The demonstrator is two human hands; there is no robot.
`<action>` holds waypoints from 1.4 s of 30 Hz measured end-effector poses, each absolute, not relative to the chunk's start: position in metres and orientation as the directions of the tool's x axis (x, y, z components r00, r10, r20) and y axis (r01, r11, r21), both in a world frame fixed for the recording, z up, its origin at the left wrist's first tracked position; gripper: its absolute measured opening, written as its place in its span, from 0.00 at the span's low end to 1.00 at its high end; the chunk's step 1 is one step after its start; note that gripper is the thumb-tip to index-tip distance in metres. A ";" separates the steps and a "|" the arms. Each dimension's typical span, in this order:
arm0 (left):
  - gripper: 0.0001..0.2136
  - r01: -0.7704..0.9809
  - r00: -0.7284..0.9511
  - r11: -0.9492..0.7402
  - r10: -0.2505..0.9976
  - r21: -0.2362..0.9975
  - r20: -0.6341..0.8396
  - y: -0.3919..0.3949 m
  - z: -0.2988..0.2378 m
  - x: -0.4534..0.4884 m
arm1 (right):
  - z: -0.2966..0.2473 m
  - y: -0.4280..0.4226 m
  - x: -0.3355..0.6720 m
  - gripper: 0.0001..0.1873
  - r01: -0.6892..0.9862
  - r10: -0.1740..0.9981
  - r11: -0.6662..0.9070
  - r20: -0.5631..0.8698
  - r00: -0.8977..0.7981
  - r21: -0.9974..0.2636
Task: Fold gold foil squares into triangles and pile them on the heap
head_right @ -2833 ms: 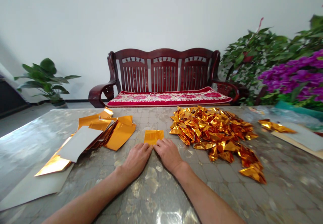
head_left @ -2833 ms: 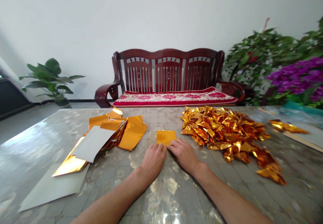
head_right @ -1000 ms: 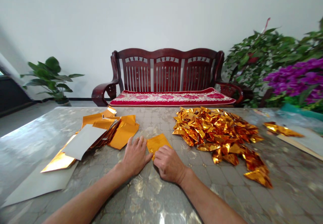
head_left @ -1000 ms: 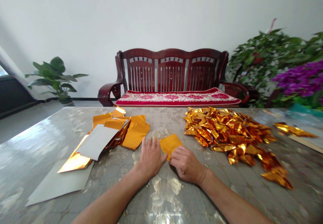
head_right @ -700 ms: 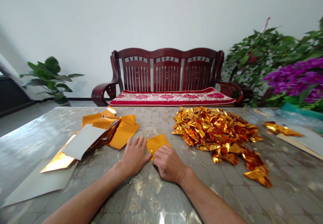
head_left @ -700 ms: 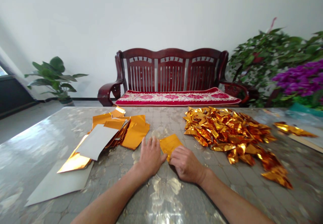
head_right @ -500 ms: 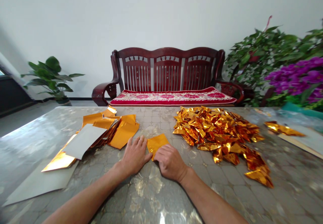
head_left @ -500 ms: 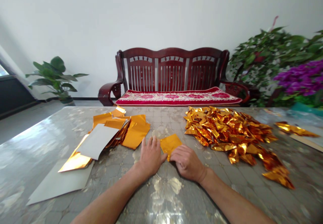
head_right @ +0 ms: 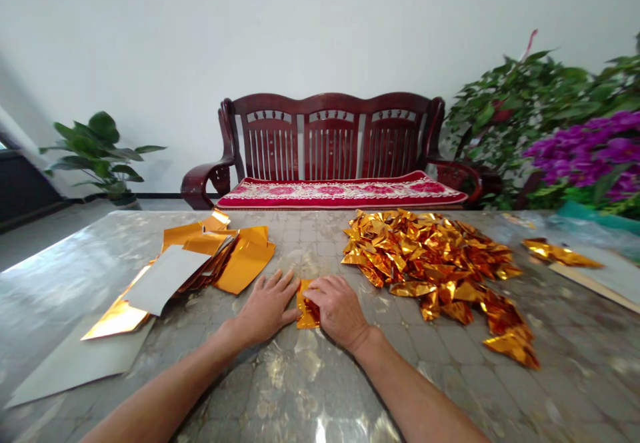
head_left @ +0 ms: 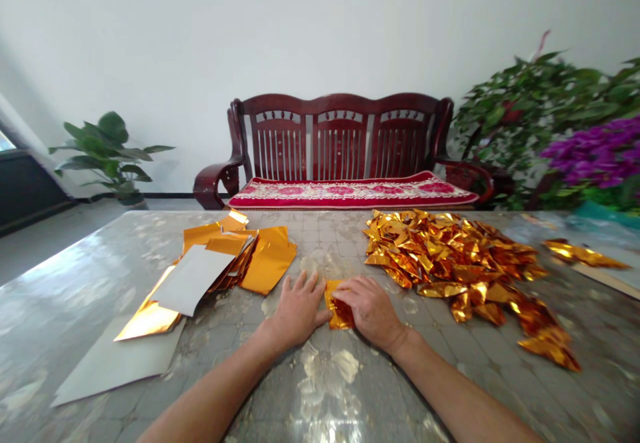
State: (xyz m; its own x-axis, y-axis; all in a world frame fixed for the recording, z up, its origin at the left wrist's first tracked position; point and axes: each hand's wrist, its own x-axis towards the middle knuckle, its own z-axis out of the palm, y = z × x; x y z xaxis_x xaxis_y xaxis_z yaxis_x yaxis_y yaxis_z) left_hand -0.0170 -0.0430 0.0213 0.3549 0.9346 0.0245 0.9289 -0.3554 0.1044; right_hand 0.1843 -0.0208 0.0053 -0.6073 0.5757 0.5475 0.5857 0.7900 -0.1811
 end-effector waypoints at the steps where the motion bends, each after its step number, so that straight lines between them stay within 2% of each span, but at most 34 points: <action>1: 0.29 0.918 0.380 -0.379 0.925 0.115 0.009 -0.042 0.022 -0.018 | 0.006 -0.020 0.185 0.12 0.582 0.568 0.796 0.539 -0.622 -0.168; 6: 0.27 0.896 0.417 -0.413 0.909 0.164 0.010 -0.040 0.029 -0.019 | 0.011 -0.018 0.188 0.08 0.584 0.547 0.808 0.469 -0.694 -0.078; 13: 0.11 0.958 0.204 -0.233 0.963 0.166 0.177 -0.043 0.031 -0.013 | 0.020 -0.031 0.184 0.07 0.711 0.638 0.701 0.399 -0.659 0.053; 20: 0.11 0.954 0.230 -0.253 0.962 0.162 0.150 -0.048 0.030 -0.013 | 0.018 -0.029 0.181 0.09 0.764 0.692 0.645 0.413 -0.592 0.015; 28: 0.11 0.957 0.261 -0.270 0.961 0.108 0.090 -0.053 0.033 -0.009 | 0.017 -0.027 0.184 0.09 0.796 0.752 0.604 0.354 -0.555 -0.035; 31: 0.09 0.955 0.249 -0.261 0.964 0.139 0.096 -0.052 0.031 -0.009 | 0.016 -0.026 0.186 0.05 0.791 0.760 0.606 0.355 -0.544 -0.085; 35: 0.08 0.946 0.242 -0.257 0.966 0.198 0.093 -0.050 0.030 -0.010 | 0.014 -0.024 0.187 0.13 0.777 0.764 0.615 0.349 -0.544 -0.136; 39: 0.05 0.926 0.227 -0.234 0.972 0.297 0.059 -0.050 0.029 -0.009 | 0.015 -0.022 0.189 0.09 0.759 0.764 0.626 0.337 -0.550 -0.179; 42: 0.04 0.915 0.197 -0.182 0.980 0.361 -0.004 -0.050 0.028 -0.007 | 0.016 -0.019 0.192 0.05 0.747 0.744 0.638 0.399 -0.536 -0.188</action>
